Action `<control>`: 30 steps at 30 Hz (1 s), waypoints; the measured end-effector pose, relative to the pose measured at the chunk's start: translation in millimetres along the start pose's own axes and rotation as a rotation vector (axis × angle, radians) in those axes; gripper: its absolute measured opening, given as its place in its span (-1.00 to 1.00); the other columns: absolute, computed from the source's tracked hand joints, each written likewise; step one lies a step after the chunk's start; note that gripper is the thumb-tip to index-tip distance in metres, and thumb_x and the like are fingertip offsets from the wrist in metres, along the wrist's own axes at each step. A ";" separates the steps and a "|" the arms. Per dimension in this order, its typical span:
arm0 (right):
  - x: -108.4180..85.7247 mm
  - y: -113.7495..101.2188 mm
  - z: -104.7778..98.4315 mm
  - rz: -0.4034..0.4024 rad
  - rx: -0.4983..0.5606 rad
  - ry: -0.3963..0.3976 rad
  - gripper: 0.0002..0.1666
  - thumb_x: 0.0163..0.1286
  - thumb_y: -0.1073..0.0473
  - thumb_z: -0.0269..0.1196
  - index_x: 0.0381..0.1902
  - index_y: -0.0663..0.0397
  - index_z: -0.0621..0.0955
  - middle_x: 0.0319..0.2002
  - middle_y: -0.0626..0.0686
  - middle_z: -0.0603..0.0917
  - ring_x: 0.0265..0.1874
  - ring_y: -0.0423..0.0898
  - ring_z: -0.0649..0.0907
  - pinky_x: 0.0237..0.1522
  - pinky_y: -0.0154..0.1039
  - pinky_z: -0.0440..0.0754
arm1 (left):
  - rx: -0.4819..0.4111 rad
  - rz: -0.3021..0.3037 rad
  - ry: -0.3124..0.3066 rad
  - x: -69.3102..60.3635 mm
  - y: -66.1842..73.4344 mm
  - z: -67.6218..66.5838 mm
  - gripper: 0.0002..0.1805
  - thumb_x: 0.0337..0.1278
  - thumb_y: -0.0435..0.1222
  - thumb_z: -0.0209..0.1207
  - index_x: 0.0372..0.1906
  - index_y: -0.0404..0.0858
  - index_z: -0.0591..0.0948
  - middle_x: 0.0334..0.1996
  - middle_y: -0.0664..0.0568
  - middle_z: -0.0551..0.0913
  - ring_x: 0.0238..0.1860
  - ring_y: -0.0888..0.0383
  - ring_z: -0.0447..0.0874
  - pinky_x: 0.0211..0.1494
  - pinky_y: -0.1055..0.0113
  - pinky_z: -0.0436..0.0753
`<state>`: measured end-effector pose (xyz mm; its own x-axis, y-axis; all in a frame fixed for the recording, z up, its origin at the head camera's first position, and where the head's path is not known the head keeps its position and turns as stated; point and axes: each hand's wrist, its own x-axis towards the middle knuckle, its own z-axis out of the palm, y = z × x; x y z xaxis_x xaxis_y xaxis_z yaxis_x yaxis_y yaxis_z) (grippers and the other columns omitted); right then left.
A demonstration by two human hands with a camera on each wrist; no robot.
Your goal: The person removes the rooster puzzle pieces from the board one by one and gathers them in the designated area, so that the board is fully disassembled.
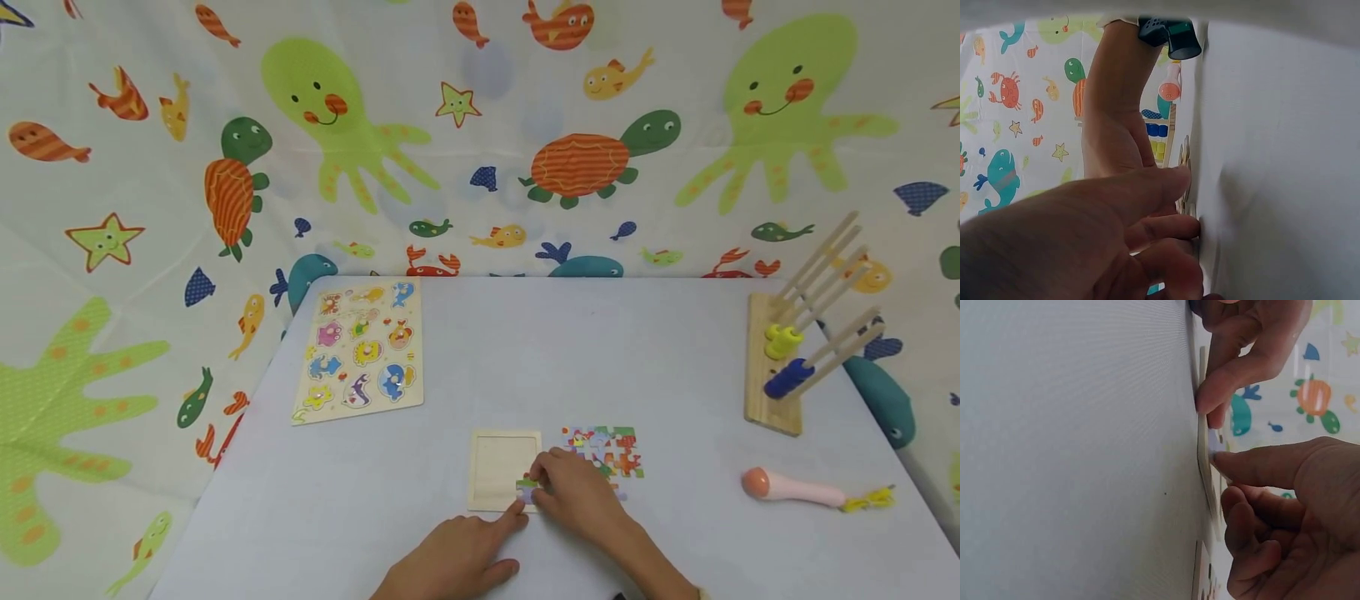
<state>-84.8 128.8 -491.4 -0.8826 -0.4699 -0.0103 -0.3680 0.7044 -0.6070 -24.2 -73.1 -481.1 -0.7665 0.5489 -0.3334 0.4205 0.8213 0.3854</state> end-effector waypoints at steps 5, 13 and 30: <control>-0.3 -0.2 1.8 0.059 0.049 -0.001 -0.79 0.18 0.29 0.37 -0.33 -0.12 0.59 -0.48 -0.30 0.47 -0.49 -0.34 0.45 -0.44 -0.34 0.47 | 0.013 0.022 0.025 -1.1 -1.3 1.2 -0.35 0.25 0.03 0.24 0.41 -0.01 0.40 -0.59 0.24 0.51 -0.52 0.30 0.50 -0.37 0.33 0.54; 0.0 2.6 1.9 0.023 0.125 -0.019 -0.81 0.25 0.32 0.32 -0.32 -0.11 0.59 -0.54 -0.31 0.51 -0.54 -0.35 0.47 -0.49 -0.34 0.47 | 0.017 0.024 0.022 -1.3 -0.5 -0.8 -0.35 0.25 0.04 0.24 0.40 -0.01 0.41 -0.56 0.24 0.54 -0.52 0.31 0.49 -0.38 0.33 0.54; -40.3 67.0 -88.8 0.251 0.242 0.119 -0.83 0.28 0.13 0.40 -0.23 0.04 0.65 -0.45 -0.10 0.61 -0.47 -0.17 0.52 -0.48 -0.30 0.49 | -0.017 -0.007 -0.043 1.0 1.7 -5.9 -0.35 0.26 0.05 0.23 0.42 0.01 0.40 -0.51 0.22 0.57 -0.49 0.34 0.46 -0.22 0.36 0.58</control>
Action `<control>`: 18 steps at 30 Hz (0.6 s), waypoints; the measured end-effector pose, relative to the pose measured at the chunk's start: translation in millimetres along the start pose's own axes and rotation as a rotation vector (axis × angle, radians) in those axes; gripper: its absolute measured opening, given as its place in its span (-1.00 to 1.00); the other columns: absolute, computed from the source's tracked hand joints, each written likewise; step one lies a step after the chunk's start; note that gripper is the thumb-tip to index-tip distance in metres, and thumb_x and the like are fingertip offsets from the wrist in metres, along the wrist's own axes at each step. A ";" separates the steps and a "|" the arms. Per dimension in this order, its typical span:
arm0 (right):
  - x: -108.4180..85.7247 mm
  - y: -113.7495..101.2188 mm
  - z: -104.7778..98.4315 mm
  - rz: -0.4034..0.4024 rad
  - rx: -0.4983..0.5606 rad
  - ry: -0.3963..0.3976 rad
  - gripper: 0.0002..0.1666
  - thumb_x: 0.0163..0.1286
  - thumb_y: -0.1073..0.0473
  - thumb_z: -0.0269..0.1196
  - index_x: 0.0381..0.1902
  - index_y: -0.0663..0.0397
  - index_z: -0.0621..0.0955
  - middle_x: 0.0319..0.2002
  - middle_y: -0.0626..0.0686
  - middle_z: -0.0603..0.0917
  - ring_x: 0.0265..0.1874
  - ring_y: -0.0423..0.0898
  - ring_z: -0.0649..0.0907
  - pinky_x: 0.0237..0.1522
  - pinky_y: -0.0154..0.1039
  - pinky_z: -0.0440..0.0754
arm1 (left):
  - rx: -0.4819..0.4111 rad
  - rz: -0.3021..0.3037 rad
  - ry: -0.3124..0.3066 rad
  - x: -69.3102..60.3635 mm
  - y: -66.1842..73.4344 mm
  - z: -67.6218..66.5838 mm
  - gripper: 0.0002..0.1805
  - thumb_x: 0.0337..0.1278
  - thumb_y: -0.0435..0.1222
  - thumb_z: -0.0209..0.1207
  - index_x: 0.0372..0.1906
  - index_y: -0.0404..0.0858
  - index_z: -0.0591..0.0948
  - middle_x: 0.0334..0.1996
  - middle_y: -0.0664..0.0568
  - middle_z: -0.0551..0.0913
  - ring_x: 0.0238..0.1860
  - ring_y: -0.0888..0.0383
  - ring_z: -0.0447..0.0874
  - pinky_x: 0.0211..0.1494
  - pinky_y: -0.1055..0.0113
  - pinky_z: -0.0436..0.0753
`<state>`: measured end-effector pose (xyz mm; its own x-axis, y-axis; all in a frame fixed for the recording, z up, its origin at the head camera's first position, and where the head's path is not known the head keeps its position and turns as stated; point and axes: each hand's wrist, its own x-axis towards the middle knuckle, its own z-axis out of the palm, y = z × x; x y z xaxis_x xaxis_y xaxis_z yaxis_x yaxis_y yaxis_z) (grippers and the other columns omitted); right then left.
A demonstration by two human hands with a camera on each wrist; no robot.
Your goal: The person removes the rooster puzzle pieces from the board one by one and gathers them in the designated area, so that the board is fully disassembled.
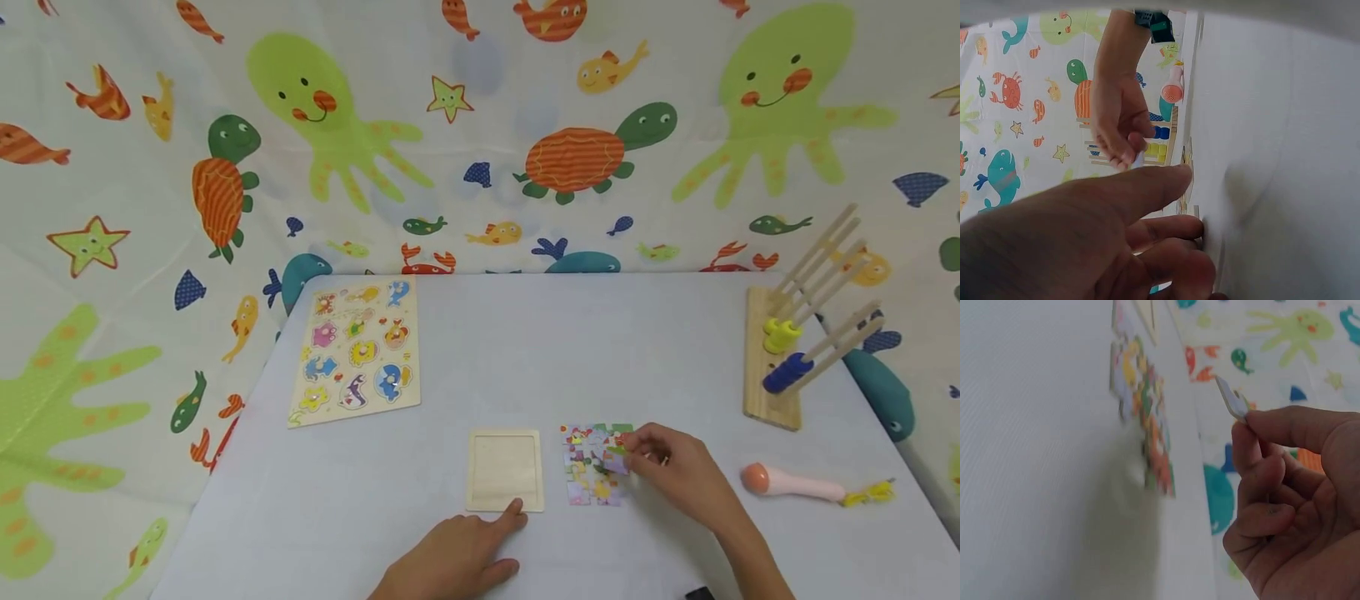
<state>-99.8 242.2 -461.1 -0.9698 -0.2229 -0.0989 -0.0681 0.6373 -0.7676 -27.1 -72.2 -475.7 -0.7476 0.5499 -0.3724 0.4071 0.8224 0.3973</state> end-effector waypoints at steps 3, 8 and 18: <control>-6.9 13.6 -9.7 0.037 -0.008 -0.053 -0.80 0.29 0.12 0.39 -0.21 0.07 0.65 -0.41 -0.08 0.63 -0.43 -0.19 0.55 -0.43 -0.30 0.53 | -0.003 -0.005 -0.004 -0.4 -0.3 -0.4 -0.35 0.27 0.05 0.23 0.42 0.01 0.40 -0.55 0.21 0.54 -0.50 0.33 0.45 -0.25 0.37 0.58; -12.3 29.0 -16.8 0.091 0.014 -0.164 -0.79 0.29 0.14 0.38 -0.19 0.13 0.65 -0.38 -0.04 0.63 -0.40 -0.19 0.57 -0.38 -0.30 0.55 | -0.022 -0.002 0.003 -1.1 -1.6 -0.9 -0.36 0.27 0.04 0.23 0.41 0.00 0.41 -0.52 0.17 0.58 -0.53 0.31 0.43 -0.31 0.36 0.56; -9.8 39.9 -8.7 0.197 -0.017 -0.240 -0.79 0.25 0.18 0.39 -0.18 0.13 0.66 -0.38 -0.04 0.62 -0.38 -0.11 0.56 -0.36 -0.31 0.55 | -0.031 0.003 -0.006 -0.4 -2.7 0.0 -0.36 0.27 0.04 0.22 0.42 0.02 0.40 -0.33 0.15 0.68 -0.52 0.31 0.45 -0.30 0.34 0.57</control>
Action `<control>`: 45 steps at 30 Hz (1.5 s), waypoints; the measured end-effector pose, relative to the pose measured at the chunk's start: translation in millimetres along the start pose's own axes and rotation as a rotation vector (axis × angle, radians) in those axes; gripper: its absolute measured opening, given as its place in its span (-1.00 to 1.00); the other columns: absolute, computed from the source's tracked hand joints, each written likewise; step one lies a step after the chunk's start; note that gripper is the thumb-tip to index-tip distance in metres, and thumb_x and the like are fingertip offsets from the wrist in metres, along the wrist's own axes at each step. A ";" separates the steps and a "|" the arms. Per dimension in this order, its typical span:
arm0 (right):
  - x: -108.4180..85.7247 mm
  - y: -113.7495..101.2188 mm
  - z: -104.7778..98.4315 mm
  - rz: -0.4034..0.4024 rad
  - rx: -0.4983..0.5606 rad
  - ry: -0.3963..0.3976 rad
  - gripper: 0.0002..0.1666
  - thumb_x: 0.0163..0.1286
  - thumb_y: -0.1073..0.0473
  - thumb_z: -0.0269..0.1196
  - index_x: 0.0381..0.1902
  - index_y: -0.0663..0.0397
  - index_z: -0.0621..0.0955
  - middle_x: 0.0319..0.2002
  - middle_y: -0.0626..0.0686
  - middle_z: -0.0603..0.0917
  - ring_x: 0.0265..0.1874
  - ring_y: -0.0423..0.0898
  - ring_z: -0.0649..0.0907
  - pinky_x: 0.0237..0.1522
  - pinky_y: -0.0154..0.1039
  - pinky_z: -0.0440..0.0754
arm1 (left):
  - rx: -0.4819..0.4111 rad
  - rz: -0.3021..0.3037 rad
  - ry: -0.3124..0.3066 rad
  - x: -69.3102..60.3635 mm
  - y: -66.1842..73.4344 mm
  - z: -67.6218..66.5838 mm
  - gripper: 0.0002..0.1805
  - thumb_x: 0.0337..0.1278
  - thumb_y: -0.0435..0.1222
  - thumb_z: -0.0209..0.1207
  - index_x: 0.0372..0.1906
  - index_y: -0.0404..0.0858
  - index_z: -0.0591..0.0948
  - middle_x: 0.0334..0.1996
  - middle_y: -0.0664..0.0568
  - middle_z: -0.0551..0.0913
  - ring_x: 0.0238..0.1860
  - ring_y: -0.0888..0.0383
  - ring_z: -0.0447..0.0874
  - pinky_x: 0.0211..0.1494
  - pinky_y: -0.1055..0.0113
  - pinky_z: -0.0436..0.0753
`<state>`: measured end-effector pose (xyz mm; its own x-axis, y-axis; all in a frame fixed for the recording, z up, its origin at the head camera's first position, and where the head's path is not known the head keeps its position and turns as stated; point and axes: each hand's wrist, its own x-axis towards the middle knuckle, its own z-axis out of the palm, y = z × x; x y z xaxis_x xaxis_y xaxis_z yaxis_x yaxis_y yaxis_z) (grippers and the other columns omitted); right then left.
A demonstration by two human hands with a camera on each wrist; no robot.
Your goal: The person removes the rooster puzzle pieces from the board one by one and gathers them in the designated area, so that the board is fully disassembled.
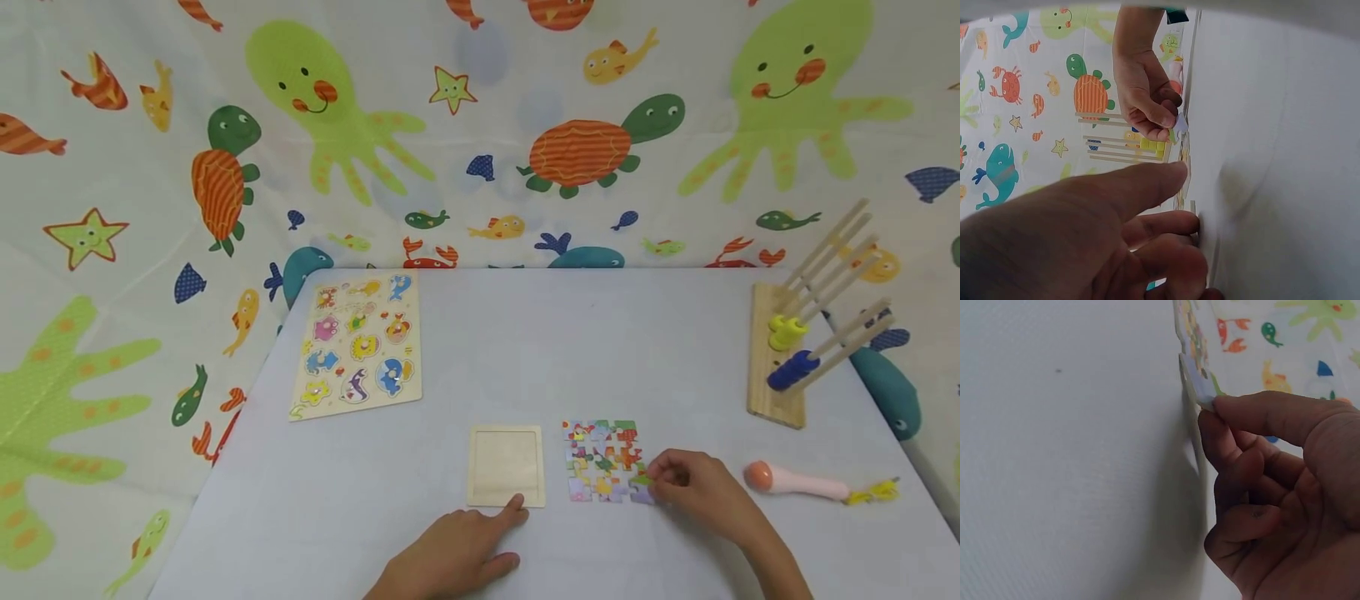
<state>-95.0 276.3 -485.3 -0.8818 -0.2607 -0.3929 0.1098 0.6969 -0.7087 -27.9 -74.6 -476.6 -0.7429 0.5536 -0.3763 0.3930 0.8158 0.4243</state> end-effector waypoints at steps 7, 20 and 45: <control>2.0 -1.3 7.4 0.018 -0.068 0.048 -0.80 0.23 0.19 0.40 -0.21 0.10 0.66 -0.39 -0.07 0.60 -0.36 -0.11 0.53 -0.37 -0.31 0.50 | -0.001 0.012 0.012 -1.2 1.5 0.6 -0.37 0.27 0.04 0.23 0.41 0.01 0.41 -0.32 0.15 0.68 -0.51 0.31 0.45 -0.29 0.33 0.57; 1.7 2.9 12.0 -0.062 -0.156 0.096 -0.86 0.20 0.18 0.42 -0.30 -0.02 0.66 -0.41 -0.14 0.58 -0.37 -0.18 0.50 -0.34 -0.30 0.46 | -0.012 0.006 0.010 -1.6 2.8 0.9 -0.36 0.27 0.03 0.23 0.41 0.00 0.41 -0.53 0.18 0.58 -0.54 0.31 0.42 -0.29 0.34 0.56; 2.5 -10.7 -2.0 -0.128 -0.171 0.153 -0.92 0.30 0.20 0.35 -0.23 -0.03 0.69 -0.38 -0.16 0.62 -0.39 -0.21 0.54 -0.40 -0.31 0.51 | -0.036 0.059 0.046 -1.2 -10.6 2.2 -0.43 0.32 0.04 0.18 0.37 0.01 0.44 -0.24 0.23 0.70 -0.41 0.36 0.52 -0.19 0.35 0.58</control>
<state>-99.3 269.5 -477.6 -0.9441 -0.2586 -0.2043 -0.0744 0.7712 -0.6322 -30.0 -83.5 -482.4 -0.7438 0.5913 -0.3117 0.4177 0.7752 0.4739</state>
